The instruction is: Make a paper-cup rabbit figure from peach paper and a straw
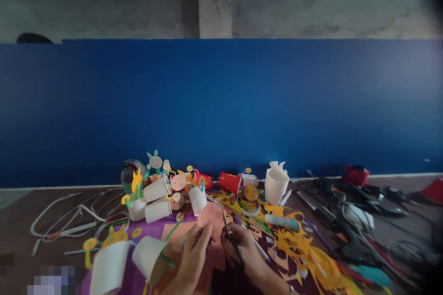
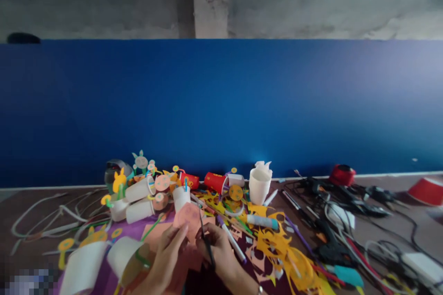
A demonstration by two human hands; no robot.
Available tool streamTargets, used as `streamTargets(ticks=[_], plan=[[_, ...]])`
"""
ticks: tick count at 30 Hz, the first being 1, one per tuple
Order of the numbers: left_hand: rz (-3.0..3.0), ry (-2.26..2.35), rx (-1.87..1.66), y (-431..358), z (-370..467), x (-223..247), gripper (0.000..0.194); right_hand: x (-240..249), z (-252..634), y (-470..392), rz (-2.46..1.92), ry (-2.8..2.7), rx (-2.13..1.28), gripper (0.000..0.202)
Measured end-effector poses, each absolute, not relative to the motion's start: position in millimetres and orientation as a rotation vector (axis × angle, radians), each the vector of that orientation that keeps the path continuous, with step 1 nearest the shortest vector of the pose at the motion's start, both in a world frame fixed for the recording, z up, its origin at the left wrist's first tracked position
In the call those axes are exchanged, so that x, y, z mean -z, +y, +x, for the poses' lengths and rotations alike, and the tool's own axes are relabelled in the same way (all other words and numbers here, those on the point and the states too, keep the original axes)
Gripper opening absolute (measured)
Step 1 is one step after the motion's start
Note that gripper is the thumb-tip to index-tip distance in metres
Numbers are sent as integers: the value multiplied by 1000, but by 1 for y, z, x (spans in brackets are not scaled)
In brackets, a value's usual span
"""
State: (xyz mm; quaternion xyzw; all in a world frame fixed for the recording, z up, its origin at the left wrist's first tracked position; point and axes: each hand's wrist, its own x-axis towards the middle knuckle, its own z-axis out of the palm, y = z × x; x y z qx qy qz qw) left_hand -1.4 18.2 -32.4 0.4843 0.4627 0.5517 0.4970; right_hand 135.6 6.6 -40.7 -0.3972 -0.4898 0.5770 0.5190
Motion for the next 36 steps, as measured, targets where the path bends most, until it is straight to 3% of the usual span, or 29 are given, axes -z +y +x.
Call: streamTargets(ticks=[36], plan=[[1365, 1193, -1310, 27, -12, 36, 41, 34, 139, 7, -954, -1206, -1428, 23]])
